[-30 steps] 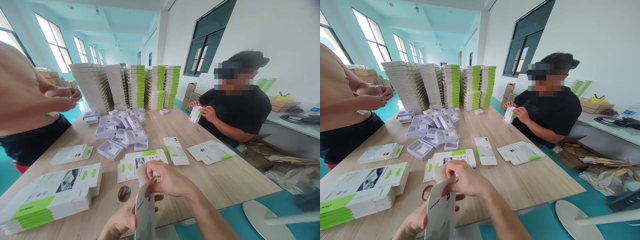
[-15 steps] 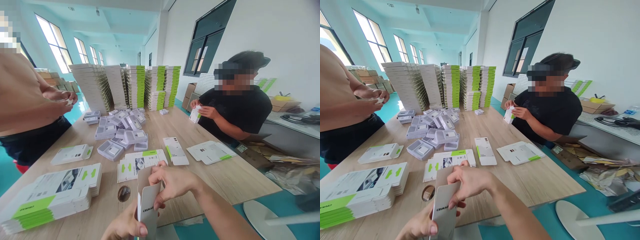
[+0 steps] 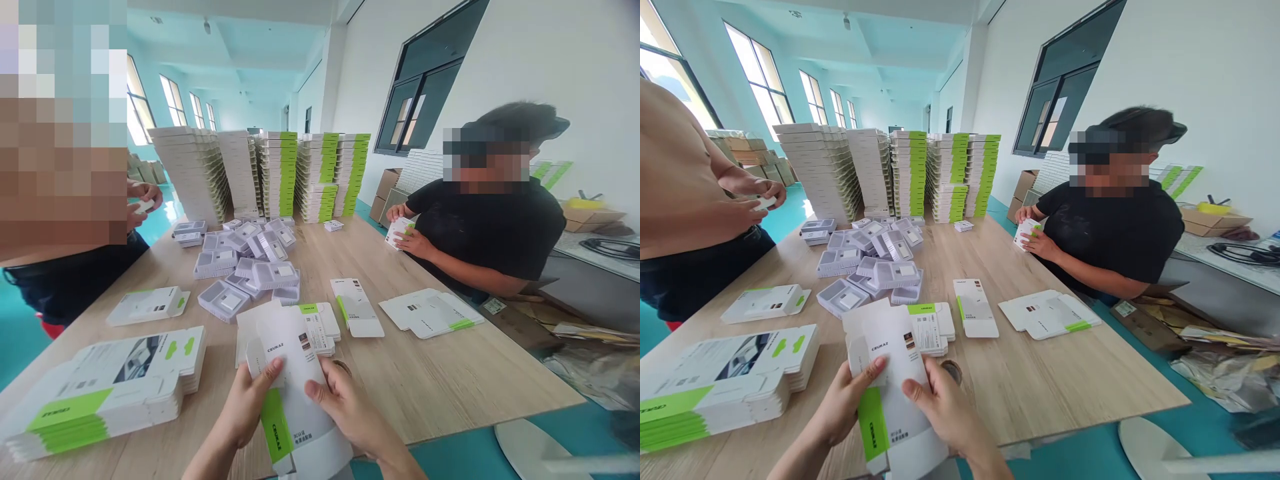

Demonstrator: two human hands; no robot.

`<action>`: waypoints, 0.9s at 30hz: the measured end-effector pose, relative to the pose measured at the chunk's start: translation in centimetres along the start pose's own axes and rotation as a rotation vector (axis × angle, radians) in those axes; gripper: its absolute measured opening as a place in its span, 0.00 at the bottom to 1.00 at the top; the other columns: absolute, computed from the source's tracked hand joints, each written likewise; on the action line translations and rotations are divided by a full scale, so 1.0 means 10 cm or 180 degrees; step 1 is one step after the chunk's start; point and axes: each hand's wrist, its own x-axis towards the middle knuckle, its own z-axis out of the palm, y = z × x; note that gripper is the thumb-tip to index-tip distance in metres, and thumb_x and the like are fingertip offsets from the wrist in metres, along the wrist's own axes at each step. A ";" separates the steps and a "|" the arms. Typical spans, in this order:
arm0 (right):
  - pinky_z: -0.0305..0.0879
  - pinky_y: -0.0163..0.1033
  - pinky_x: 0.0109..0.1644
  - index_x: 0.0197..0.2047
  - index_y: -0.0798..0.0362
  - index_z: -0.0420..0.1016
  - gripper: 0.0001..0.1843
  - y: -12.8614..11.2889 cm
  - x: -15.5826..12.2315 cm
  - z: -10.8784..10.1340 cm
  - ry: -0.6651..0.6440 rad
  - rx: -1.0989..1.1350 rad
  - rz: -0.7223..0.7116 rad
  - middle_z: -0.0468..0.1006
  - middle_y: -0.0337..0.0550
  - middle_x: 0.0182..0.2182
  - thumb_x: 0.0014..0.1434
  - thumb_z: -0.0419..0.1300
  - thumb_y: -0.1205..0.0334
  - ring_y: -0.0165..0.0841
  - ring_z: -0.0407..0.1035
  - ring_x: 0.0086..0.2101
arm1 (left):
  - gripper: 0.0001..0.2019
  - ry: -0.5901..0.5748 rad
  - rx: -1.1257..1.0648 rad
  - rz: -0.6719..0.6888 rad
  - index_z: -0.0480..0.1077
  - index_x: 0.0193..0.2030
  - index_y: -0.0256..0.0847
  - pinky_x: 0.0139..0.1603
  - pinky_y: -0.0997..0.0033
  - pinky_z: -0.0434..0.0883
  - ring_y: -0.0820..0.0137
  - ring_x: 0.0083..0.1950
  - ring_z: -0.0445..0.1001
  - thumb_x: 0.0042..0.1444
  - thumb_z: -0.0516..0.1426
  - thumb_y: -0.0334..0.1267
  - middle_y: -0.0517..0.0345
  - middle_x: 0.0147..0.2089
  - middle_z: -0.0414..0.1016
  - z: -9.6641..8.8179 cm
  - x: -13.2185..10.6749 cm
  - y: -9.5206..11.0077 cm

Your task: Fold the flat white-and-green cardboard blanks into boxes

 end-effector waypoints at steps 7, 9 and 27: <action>0.81 0.51 0.48 0.47 0.52 0.84 0.34 0.22 0.06 0.15 0.1266 -0.0094 -0.0314 0.88 0.57 0.43 0.61 0.61 0.27 0.52 0.83 0.43 | 0.27 -0.0152 0.0533 0.0254 0.83 0.39 0.36 0.38 0.64 0.79 0.59 0.35 0.82 0.44 0.76 0.58 0.48 0.36 0.88 0.12 -0.04 -0.04; 0.79 0.51 0.52 0.44 0.52 0.83 0.33 0.24 0.08 0.21 0.1546 -0.0333 -0.0459 0.88 0.59 0.43 0.62 0.60 0.27 0.54 0.83 0.46 | 0.26 0.0097 0.0686 0.0386 0.82 0.36 0.38 0.36 0.67 0.77 0.61 0.34 0.80 0.44 0.74 0.61 0.52 0.31 0.86 0.12 -0.03 -0.14; 0.79 0.44 0.59 0.62 0.43 0.78 0.24 0.31 -0.08 0.52 0.1259 0.0078 -0.0856 0.85 0.50 0.57 0.71 0.60 0.40 0.45 0.81 0.56 | 0.31 0.0634 0.0854 0.0919 0.71 0.63 0.44 0.51 0.67 0.79 0.58 0.56 0.81 0.63 0.61 0.63 0.48 0.58 0.83 0.01 -0.06 -0.16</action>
